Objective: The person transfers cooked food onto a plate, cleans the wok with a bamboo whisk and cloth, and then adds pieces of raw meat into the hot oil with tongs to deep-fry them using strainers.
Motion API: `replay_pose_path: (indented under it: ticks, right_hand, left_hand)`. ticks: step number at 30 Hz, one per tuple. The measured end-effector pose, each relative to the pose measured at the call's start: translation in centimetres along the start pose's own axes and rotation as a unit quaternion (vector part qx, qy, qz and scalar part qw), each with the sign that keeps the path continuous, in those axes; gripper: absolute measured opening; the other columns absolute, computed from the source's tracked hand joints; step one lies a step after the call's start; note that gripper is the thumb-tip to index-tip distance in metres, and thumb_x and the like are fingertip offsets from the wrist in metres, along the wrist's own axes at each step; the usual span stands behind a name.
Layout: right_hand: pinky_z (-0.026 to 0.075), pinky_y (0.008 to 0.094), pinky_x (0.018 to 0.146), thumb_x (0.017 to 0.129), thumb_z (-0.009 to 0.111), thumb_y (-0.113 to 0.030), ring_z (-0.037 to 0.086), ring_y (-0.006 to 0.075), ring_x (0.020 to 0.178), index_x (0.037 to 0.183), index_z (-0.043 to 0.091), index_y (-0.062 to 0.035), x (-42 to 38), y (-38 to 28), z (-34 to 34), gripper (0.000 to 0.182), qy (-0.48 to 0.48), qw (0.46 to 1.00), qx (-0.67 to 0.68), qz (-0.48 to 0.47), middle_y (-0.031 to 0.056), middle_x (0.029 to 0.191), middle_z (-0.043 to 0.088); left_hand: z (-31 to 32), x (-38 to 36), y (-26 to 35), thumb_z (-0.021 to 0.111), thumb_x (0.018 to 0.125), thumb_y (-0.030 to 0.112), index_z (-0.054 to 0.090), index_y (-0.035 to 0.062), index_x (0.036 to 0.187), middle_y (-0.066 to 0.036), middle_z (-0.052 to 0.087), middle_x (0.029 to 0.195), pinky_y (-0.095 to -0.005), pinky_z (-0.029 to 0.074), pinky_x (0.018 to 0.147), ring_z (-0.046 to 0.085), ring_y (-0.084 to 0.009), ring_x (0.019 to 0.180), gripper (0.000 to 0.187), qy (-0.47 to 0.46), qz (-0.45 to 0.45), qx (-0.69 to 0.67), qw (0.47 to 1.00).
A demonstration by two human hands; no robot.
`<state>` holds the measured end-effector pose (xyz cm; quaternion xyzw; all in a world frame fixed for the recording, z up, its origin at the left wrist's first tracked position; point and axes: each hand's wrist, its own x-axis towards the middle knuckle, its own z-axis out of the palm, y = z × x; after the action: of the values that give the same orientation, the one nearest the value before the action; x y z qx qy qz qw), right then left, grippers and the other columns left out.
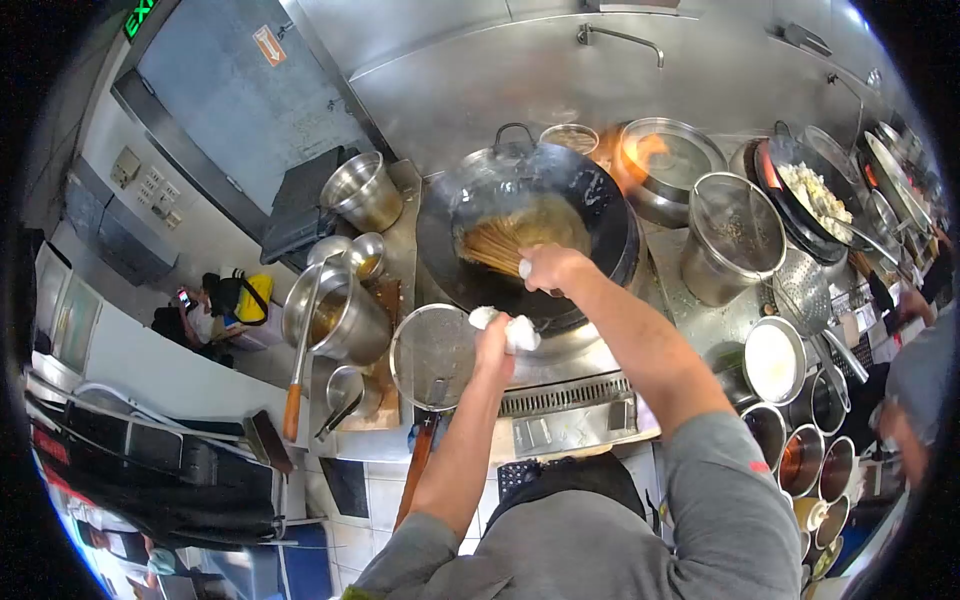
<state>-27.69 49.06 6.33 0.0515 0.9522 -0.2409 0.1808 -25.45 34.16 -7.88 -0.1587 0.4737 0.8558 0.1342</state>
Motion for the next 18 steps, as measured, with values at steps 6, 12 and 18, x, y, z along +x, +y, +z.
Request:
replay_pose_path:
  ticks: [6,12,18]
  right_hand:
    - [0.051,0.0337,0.047,0.069,0.07,-0.022,0.059,0.0224,0.057,0.144,0.024,-0.0177,-9.7,4.0,2.0,0.088,0.036,0.988,0.147,-0.014,0.0149,0.094,0.063]
    - [0.044,0.0284,0.046,0.076,0.069,-0.022,0.057,0.0185,0.062,0.145,0.013,-0.0068,-16.6,9.3,11.3,0.09,0.176,0.825,0.536,0.038,0.0166,0.095,0.059]
    - [0.042,0.0297,0.039,0.079,0.066,-0.015,0.054,0.0181,0.052,0.144,0.016,-0.0052,-21.8,10.7,13.2,0.083,0.205,0.694,0.689,0.041,0.0116,0.084,0.058]
  left_hand:
    - [-2.5,-1.8,5.6,0.057,0.075,0.005,0.056,0.0002,0.084,-0.006,0.058,0.074,-0.0321,0.048,0.057,0.058,-0.0167,0.063,0.01,0.01,0.069,0.111,0.991]
    - [-3.2,-1.8,7.3,0.054,0.075,0.002,0.052,0.0016,0.081,-0.005,0.054,0.073,-0.0315,0.047,0.057,0.057,-0.0159,0.063,0.007,-0.013,0.133,0.18,0.975]
    - [-2.3,-3.6,6.6,0.054,0.073,-0.002,0.05,0.0006,0.084,-0.005,0.054,0.078,-0.0316,0.047,0.059,0.056,-0.0157,0.066,0.013,-0.002,0.176,0.222,0.959]
